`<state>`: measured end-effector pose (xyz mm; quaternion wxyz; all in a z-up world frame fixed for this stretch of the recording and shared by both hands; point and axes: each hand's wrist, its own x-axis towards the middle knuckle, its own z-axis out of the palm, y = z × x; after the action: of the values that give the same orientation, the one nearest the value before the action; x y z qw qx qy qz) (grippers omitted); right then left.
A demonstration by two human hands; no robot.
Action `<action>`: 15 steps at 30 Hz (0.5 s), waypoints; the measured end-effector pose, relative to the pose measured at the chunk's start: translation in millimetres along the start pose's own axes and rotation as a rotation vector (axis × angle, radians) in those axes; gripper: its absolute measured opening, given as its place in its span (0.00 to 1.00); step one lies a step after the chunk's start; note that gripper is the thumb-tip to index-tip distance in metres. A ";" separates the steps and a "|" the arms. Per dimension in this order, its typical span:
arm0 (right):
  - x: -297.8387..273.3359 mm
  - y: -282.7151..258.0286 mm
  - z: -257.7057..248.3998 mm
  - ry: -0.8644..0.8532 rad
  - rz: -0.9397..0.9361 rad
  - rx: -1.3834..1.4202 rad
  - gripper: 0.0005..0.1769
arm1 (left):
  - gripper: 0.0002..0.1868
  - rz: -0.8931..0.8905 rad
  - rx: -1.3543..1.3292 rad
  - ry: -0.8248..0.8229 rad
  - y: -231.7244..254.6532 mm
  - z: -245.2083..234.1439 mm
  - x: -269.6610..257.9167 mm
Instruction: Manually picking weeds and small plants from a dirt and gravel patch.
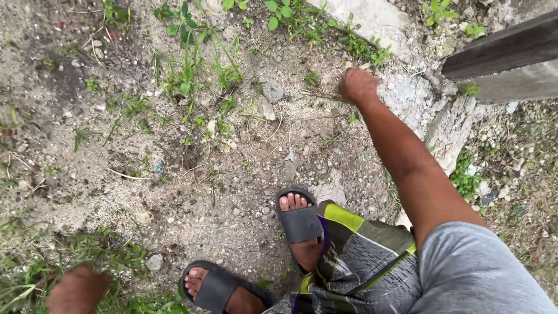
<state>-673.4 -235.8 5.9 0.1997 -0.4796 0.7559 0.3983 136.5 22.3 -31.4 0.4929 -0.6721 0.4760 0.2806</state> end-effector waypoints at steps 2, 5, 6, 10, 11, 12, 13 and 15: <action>58.3 15.0 49.5 0.130 -0.057 -0.051 0.18 | 0.27 0.158 -0.033 0.007 26.8 -1.6 -16.2; 56.8 6.7 32.4 0.213 -0.021 0.001 0.15 | 0.25 0.360 -0.085 0.018 55.0 -18.8 -38.5; 41.5 -0.2 12.1 0.164 0.072 0.101 0.15 | 0.23 0.405 -0.107 0.020 63.6 -25.7 -45.6; 69.7 20.6 30.2 0.101 0.111 0.014 0.12 | 0.20 0.403 -0.210 0.023 71.7 -35.1 -36.1; 80.5 28.0 41.9 0.216 0.022 -0.024 0.13 | 0.20 0.411 -0.166 0.035 72.0 -36.9 -33.9; 91.8 35.1 52.7 0.332 -0.069 -0.062 0.14 | 0.20 0.418 -0.125 0.048 72.7 -38.3 -32.1; 92.2 34.7 53.2 0.330 -0.069 -0.063 0.14 | 0.20 0.419 -0.125 0.045 72.8 -39.3 -32.1; 93.1 34.6 53.1 0.237 -0.062 -0.064 0.14 | 0.20 0.416 -0.120 0.048 73.7 -42.0 -32.2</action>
<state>-751.2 -238.6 -75.6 0.1056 -0.5527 0.7459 0.3563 52.5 -9.6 -18.3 0.3721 -0.5942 0.5985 0.3877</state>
